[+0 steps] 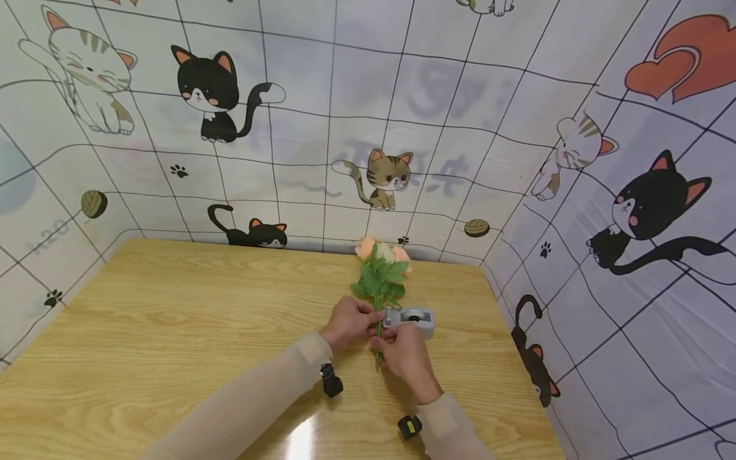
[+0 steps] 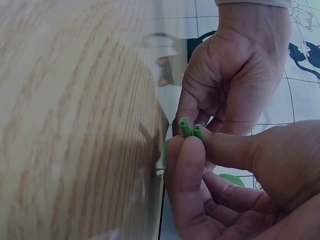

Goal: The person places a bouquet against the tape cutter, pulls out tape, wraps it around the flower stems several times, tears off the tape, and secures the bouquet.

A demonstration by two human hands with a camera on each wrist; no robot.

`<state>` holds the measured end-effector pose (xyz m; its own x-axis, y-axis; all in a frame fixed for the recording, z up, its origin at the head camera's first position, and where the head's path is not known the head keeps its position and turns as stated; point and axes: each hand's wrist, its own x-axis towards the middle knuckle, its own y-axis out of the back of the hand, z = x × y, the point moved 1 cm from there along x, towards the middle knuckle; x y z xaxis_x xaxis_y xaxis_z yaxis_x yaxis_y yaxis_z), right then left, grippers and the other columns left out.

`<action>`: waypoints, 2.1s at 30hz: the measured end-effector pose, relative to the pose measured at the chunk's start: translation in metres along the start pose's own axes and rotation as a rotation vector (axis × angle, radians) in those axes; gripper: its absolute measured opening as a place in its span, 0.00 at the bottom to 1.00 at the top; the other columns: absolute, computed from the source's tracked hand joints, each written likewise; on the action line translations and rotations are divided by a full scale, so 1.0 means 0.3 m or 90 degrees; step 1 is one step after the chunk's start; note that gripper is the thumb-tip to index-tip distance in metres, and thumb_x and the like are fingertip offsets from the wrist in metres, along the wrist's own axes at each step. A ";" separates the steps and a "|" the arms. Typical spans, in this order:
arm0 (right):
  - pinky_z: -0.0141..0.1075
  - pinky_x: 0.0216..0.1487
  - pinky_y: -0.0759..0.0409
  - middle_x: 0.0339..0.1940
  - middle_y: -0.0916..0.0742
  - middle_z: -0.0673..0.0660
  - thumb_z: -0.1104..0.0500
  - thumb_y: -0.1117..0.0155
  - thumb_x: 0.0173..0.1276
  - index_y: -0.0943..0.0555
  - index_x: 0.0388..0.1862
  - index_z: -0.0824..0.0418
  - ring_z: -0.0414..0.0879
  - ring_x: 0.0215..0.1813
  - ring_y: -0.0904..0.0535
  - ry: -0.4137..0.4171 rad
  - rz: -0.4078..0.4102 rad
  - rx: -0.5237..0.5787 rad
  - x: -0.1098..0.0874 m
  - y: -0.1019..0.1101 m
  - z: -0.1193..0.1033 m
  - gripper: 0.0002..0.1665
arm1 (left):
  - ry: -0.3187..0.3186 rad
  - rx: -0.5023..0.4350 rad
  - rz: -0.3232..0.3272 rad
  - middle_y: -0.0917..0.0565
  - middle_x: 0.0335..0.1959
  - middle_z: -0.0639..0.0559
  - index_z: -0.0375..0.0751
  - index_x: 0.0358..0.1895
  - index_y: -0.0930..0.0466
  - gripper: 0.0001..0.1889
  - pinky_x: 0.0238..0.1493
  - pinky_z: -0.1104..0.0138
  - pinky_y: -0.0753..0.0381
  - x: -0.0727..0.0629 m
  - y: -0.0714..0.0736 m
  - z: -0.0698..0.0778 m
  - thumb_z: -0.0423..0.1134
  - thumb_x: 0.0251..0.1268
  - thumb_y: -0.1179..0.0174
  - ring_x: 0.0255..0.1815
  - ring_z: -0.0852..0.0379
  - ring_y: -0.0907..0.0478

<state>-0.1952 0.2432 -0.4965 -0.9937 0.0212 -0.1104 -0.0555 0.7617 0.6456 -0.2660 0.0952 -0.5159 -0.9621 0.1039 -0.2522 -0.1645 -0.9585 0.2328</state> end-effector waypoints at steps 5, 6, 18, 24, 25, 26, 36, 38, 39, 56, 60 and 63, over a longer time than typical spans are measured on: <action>0.35 0.27 0.14 0.30 0.04 0.56 0.61 0.22 0.83 0.05 0.42 0.67 0.46 0.24 0.10 0.001 -0.004 -0.001 0.004 -0.004 -0.004 0.09 | 0.007 0.017 0.001 0.07 0.32 0.49 0.40 0.38 0.03 0.07 0.30 0.70 0.11 0.033 -0.009 -0.021 0.38 0.77 0.19 0.26 0.57 0.06; 0.35 0.27 0.14 0.30 0.05 0.56 0.61 0.22 0.83 0.05 0.41 0.67 0.45 0.23 0.10 0.000 -0.005 -0.001 0.004 -0.006 -0.004 0.09 | 0.003 0.023 0.004 0.06 0.32 0.49 0.40 0.37 0.03 0.08 0.29 0.70 0.12 0.029 -0.010 -0.019 0.38 0.77 0.19 0.26 0.57 0.06; 0.31 0.24 0.22 0.26 0.06 0.55 0.63 0.22 0.83 0.06 0.38 0.65 0.43 0.22 0.12 -0.003 -0.012 0.003 0.011 -0.015 -0.003 0.10 | 0.007 0.054 0.016 0.07 0.31 0.49 0.43 0.35 0.03 0.07 0.30 0.67 0.12 0.047 -0.018 -0.022 0.37 0.77 0.19 0.27 0.57 0.08; 0.31 0.25 0.19 0.26 0.06 0.56 0.63 0.22 0.83 0.07 0.37 0.67 0.44 0.21 0.12 -0.001 -0.022 -0.002 0.011 -0.025 0.005 0.11 | -0.030 0.083 0.036 0.09 0.24 0.52 0.45 0.27 0.06 0.13 0.28 0.68 0.21 0.036 -0.027 -0.042 0.36 0.75 0.19 0.27 0.59 0.14; 0.32 0.25 0.18 0.26 0.07 0.56 0.63 0.22 0.83 0.07 0.37 0.66 0.43 0.21 0.12 -0.003 -0.024 -0.005 0.010 -0.026 0.007 0.11 | -0.019 0.073 0.028 0.09 0.23 0.52 0.44 0.27 0.06 0.14 0.28 0.69 0.23 0.017 -0.019 -0.027 0.36 0.75 0.19 0.26 0.59 0.14; 0.32 0.26 0.18 0.25 0.07 0.55 0.62 0.21 0.83 0.07 0.37 0.66 0.43 0.22 0.12 -0.009 -0.024 -0.006 0.009 -0.027 0.007 0.11 | -0.019 0.064 0.024 0.08 0.24 0.51 0.44 0.28 0.06 0.13 0.27 0.69 0.23 0.015 -0.018 -0.029 0.36 0.76 0.19 0.25 0.58 0.13; 0.37 0.30 0.10 0.32 0.05 0.56 0.62 0.21 0.83 0.06 0.42 0.66 0.45 0.25 0.09 -0.021 -0.036 0.027 -0.005 -0.026 -0.022 0.08 | 0.008 -0.035 -0.020 0.06 0.33 0.50 0.41 0.38 0.04 0.06 0.32 0.69 0.10 0.036 0.026 -0.064 0.38 0.75 0.18 0.28 0.58 0.07; 0.37 0.31 0.10 0.33 0.05 0.57 0.62 0.21 0.83 0.07 0.43 0.66 0.45 0.26 0.09 -0.020 -0.036 0.036 -0.010 -0.026 -0.031 0.08 | -0.001 -0.055 -0.024 0.06 0.37 0.47 0.38 0.43 0.04 0.07 0.34 0.68 0.08 0.007 0.044 -0.046 0.38 0.77 0.19 0.31 0.57 0.06; 0.38 0.31 0.09 0.34 0.05 0.57 0.62 0.21 0.83 0.07 0.43 0.67 0.45 0.26 0.09 -0.020 -0.036 0.043 -0.012 -0.025 -0.036 0.08 | -0.002 -0.069 -0.028 0.06 0.40 0.45 0.36 0.46 0.04 0.09 0.37 0.67 0.07 -0.009 0.054 -0.036 0.39 0.77 0.19 0.33 0.57 0.05; 0.40 0.39 0.04 0.42 0.02 0.64 0.60 0.20 0.82 0.07 0.52 0.71 0.46 0.35 0.05 0.070 -0.098 0.140 -0.046 -0.065 -0.088 0.12 | -0.039 -0.153 -0.064 0.05 0.51 0.40 0.30 0.61 0.07 0.16 0.56 0.56 0.01 -0.138 0.226 -0.028 0.41 0.85 0.26 0.42 0.58 0.05; 0.41 0.44 0.02 0.45 0.02 0.68 0.59 0.24 0.86 0.08 0.57 0.74 0.49 0.41 0.03 0.093 -0.166 0.181 -0.048 -0.079 -0.087 0.16 | -0.040 -0.142 -0.054 0.05 0.53 0.40 0.31 0.62 0.07 0.17 0.57 0.57 0.02 -0.166 0.258 -0.035 0.42 0.85 0.25 0.42 0.59 0.04; 0.43 0.49 0.01 0.48 0.03 0.71 0.59 0.29 0.90 0.10 0.61 0.76 0.53 0.48 0.02 0.100 -0.229 0.223 -0.053 -0.089 -0.085 0.19 | -0.050 -0.139 -0.051 0.04 0.52 0.39 0.29 0.60 0.07 0.17 0.56 0.58 0.02 -0.185 0.281 -0.042 0.42 0.84 0.24 0.43 0.58 0.04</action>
<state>-0.1803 0.2059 -0.4927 -0.9219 -0.3587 -0.1462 -0.3867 0.8745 0.2927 -0.2237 0.0053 -0.4942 -0.9633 0.1941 -0.1854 -0.1983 -0.9801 0.0044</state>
